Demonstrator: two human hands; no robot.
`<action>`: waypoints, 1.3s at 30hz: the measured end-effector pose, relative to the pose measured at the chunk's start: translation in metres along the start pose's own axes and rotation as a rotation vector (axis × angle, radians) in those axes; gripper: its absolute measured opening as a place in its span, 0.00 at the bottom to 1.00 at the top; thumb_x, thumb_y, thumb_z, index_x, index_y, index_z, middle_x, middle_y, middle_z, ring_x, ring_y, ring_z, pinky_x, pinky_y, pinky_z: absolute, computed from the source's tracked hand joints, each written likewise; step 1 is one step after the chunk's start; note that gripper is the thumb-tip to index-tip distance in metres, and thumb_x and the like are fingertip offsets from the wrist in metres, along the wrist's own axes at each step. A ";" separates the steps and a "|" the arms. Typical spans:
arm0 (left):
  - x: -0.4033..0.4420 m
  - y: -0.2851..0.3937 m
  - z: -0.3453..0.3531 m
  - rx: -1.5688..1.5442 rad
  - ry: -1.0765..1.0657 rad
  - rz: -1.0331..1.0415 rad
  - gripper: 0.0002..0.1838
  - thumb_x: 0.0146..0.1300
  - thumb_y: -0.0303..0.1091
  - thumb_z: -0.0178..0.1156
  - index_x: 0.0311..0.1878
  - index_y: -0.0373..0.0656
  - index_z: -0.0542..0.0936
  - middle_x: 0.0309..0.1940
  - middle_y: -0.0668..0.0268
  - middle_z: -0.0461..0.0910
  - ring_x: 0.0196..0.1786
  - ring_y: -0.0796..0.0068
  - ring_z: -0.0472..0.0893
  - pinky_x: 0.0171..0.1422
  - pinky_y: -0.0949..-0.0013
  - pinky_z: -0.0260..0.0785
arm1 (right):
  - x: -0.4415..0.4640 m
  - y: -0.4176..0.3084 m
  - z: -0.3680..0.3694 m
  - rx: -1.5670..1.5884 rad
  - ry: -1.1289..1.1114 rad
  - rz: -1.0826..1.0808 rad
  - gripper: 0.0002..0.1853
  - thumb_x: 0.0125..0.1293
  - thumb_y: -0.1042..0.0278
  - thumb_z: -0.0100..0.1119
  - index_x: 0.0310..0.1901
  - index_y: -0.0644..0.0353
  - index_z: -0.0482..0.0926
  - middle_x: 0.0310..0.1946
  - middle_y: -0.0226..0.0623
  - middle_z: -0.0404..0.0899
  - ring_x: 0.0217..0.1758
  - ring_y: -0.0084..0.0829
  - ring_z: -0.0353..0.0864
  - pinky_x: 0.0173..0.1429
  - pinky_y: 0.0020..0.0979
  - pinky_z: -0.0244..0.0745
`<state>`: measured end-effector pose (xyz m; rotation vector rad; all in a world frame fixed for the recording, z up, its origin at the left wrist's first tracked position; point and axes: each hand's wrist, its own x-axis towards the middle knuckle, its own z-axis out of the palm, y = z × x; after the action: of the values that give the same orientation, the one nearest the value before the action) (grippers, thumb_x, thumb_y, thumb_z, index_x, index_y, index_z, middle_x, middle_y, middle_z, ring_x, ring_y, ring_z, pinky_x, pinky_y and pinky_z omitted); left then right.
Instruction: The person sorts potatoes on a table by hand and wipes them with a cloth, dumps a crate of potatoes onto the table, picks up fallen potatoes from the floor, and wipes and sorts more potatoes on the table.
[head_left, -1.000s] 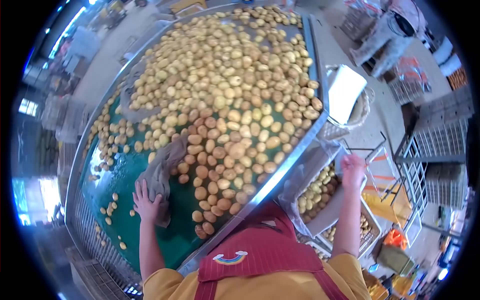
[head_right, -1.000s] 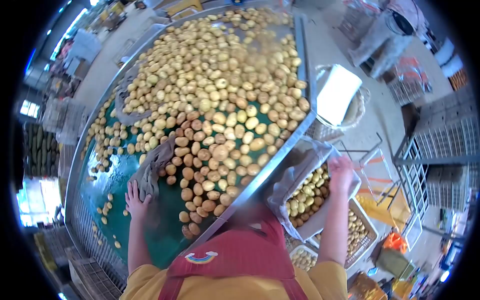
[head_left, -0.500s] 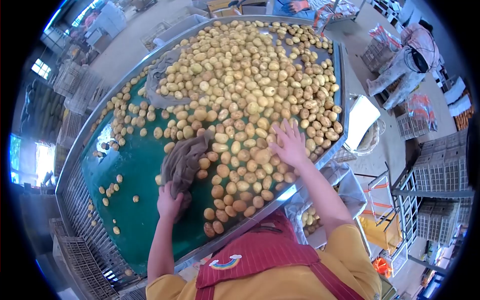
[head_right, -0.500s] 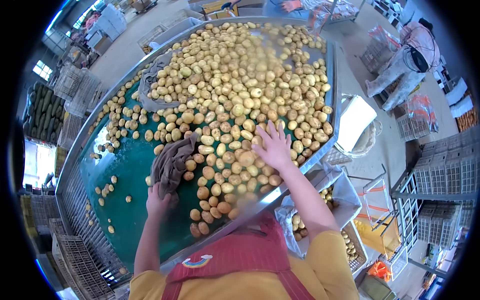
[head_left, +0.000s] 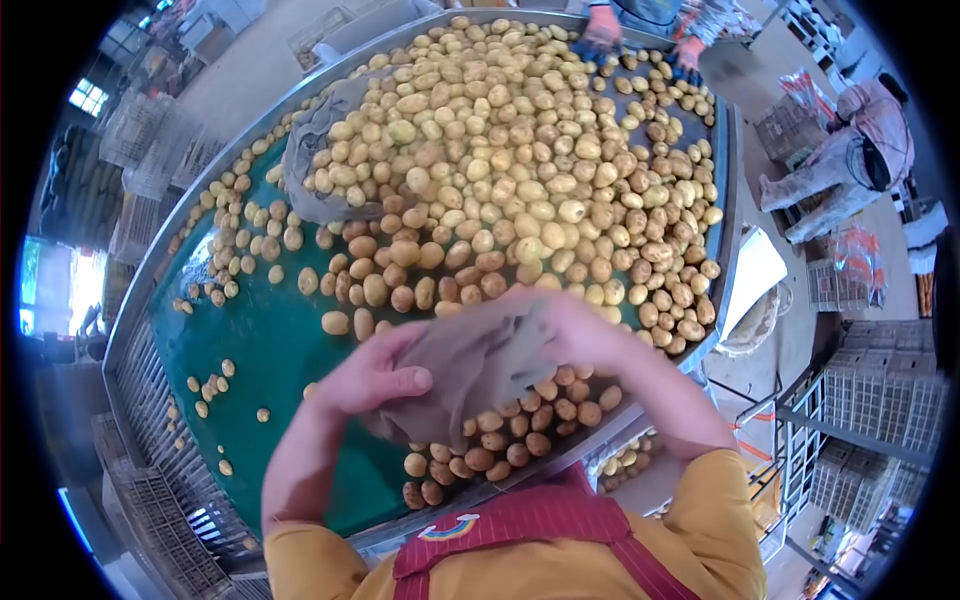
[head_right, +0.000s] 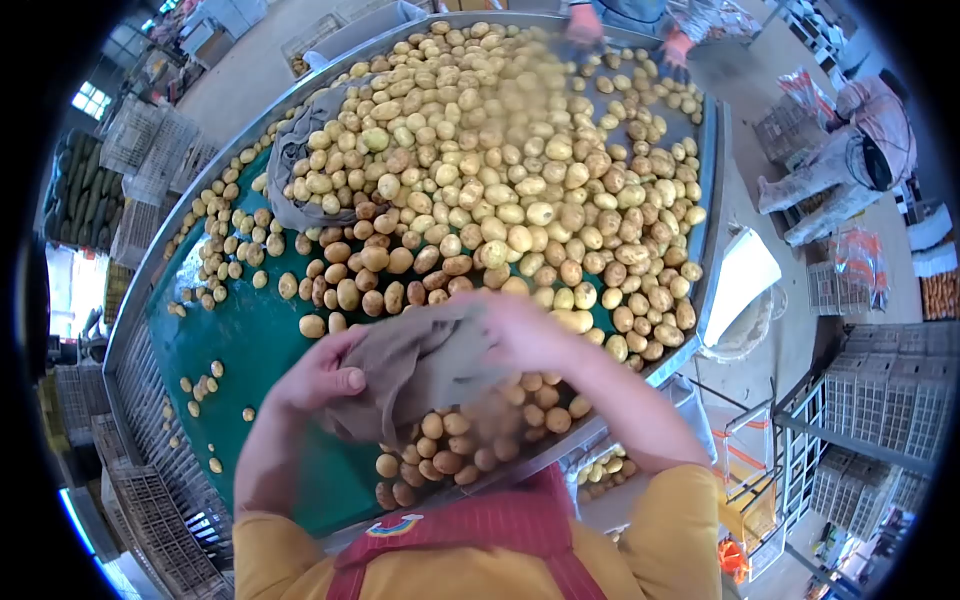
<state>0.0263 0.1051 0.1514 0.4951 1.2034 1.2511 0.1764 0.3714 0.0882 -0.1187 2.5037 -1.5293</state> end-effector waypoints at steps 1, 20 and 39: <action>0.008 0.010 -0.013 0.247 -0.026 0.013 0.41 0.60 0.42 0.74 0.73 0.36 0.68 0.60 0.61 0.79 0.61 0.71 0.78 0.68 0.65 0.68 | -0.005 0.004 -0.015 -0.298 0.255 -0.154 0.34 0.51 0.67 0.73 0.64 0.47 0.76 0.50 0.35 0.82 0.51 0.40 0.84 0.54 0.37 0.81; 0.262 -0.066 -0.024 1.758 0.053 0.565 0.38 0.50 0.64 0.70 0.67 0.71 0.77 0.81 0.74 0.56 0.83 0.47 0.48 0.76 0.32 0.51 | -0.036 0.116 -0.087 -0.293 0.058 0.184 0.44 0.52 0.39 0.76 0.70 0.46 0.75 0.66 0.43 0.78 0.76 0.41 0.70 0.79 0.55 0.55; 0.091 -0.130 -0.013 1.536 0.187 0.481 0.30 0.38 0.51 0.75 0.48 0.52 0.83 0.57 0.76 0.78 0.63 0.63 0.73 0.56 0.52 0.65 | -0.126 0.101 -0.030 -0.502 1.006 0.329 0.10 0.58 0.75 0.63 0.43 0.62 0.81 0.36 0.43 0.78 0.39 0.45 0.79 0.45 0.39 0.76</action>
<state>0.0602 0.1417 0.0005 1.8744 2.1633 0.4874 0.2968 0.4662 0.0289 1.2011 3.3216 -0.8794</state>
